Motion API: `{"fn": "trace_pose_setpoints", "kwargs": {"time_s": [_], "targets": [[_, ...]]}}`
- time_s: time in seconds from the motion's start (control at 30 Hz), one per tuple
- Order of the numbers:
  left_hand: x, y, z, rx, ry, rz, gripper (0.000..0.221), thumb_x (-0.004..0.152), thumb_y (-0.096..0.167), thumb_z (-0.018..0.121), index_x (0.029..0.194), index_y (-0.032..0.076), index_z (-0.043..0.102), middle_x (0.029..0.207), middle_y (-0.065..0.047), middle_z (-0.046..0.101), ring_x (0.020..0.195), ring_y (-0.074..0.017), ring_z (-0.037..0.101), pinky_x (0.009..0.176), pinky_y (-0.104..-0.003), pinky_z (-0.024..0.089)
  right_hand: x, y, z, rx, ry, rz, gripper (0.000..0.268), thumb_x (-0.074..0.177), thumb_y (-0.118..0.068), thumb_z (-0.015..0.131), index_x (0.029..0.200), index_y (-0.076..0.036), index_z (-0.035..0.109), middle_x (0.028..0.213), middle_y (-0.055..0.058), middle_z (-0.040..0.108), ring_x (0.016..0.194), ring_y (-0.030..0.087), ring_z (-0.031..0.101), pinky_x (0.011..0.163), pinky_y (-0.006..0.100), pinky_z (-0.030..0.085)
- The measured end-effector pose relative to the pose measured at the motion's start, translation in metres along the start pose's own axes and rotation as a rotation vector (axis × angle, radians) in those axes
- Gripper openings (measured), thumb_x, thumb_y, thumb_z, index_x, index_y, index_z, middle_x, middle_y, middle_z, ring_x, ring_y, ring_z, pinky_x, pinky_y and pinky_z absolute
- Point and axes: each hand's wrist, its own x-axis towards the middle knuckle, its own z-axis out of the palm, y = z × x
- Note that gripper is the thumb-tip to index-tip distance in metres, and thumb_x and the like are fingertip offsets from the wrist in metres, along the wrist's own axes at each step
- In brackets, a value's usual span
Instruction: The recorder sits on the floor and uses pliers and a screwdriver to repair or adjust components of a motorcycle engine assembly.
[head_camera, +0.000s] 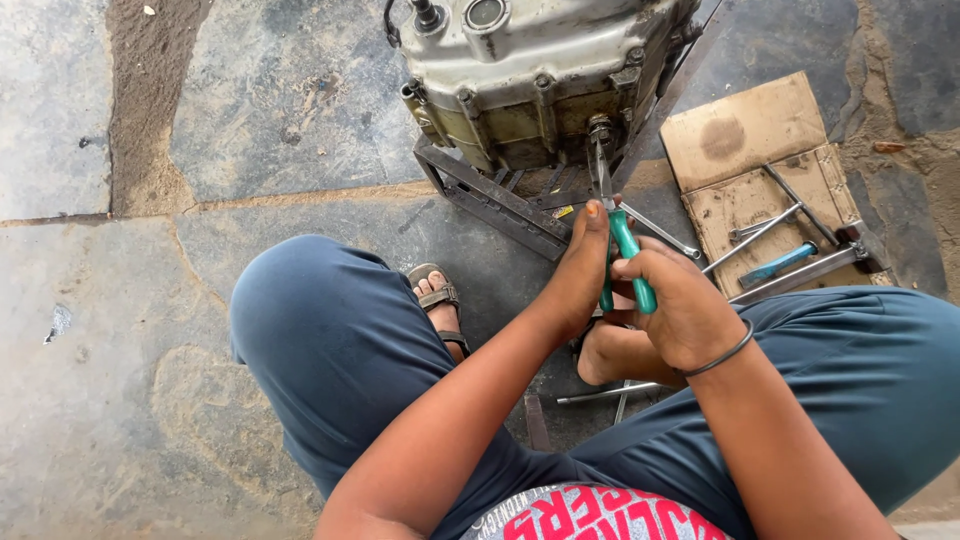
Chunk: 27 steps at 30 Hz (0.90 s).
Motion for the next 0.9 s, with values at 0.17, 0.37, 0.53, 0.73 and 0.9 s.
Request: {"fn": "trace_pose_setpoints", "kwargs": {"time_s": [0.17, 0.37, 0.53, 0.73, 0.9], "targets": [[-0.002, 0.014, 0.005, 0.082, -0.010, -0.049, 0.088, 0.094, 0.075, 0.020, 0.155, 0.013, 0.034, 0.132, -0.014, 0.054, 0.126, -0.0278, 0.054, 0.108, -0.044, 0.044, -0.004, -0.009, 0.012, -0.008, 0.050, 0.002, 0.018, 0.088, -0.012, 0.056, 0.105, -0.011, 0.061, 0.095, 0.001, 0.062, 0.087, 0.015, 0.059, 0.077, 0.034, 0.050], [0.004, 0.011, 0.003, 0.064, -0.019, -0.038, 0.091, 0.093, 0.077, 0.021, 0.156, 0.013, 0.033, 0.133, -0.014, 0.053, 0.125, -0.0290, 0.055, 0.107, -0.045, 0.046, 0.001, -0.008, 0.008, -0.021, 0.042, -0.025, 0.017, 0.090, -0.013, 0.056, 0.106, -0.011, 0.060, 0.097, 0.001, 0.062, 0.087, 0.015, 0.060, 0.077, 0.034, 0.050], [0.004, 0.013, 0.002, -0.024, -0.042, -0.060, 0.090, 0.091, 0.078, 0.024, 0.156, 0.015, 0.029, 0.136, -0.012, 0.050, 0.125, -0.0267, 0.055, 0.098, -0.045, 0.053, 0.002, -0.006, 0.021, -0.105, 0.154, -0.016, 0.020, 0.093, -0.020, 0.053, 0.109, -0.015, 0.062, 0.097, -0.001, 0.063, 0.085, 0.014, 0.061, 0.074, 0.032, 0.050], [0.004, 0.015, -0.011, -0.048, 0.032, -0.130, 0.088, 0.096, 0.075, 0.032, 0.149, 0.004, 0.038, 0.107, -0.011, 0.052, 0.094, -0.0220, 0.056, 0.075, -0.042, 0.058, 0.019, 0.019, -0.003, 0.070, 0.050, -0.090, 0.020, 0.100, -0.027, 0.055, 0.112, -0.012, 0.061, 0.100, 0.002, 0.061, 0.088, 0.022, 0.062, 0.073, 0.042, 0.049], [-0.003, 0.058, -0.029, 0.342, 0.078, -0.039, 0.069, 0.090, 0.061, 0.055, 0.128, 0.004, 0.052, 0.097, -0.002, 0.068, 0.091, -0.0143, 0.066, 0.074, -0.029, 0.057, 0.027, 0.039, -0.001, 0.647, -0.605, -0.097, 0.033, 0.107, -0.035, 0.051, 0.113, -0.004, 0.061, 0.127, 0.016, 0.064, 0.129, 0.043, 0.059, 0.102, 0.064, 0.051]]}}
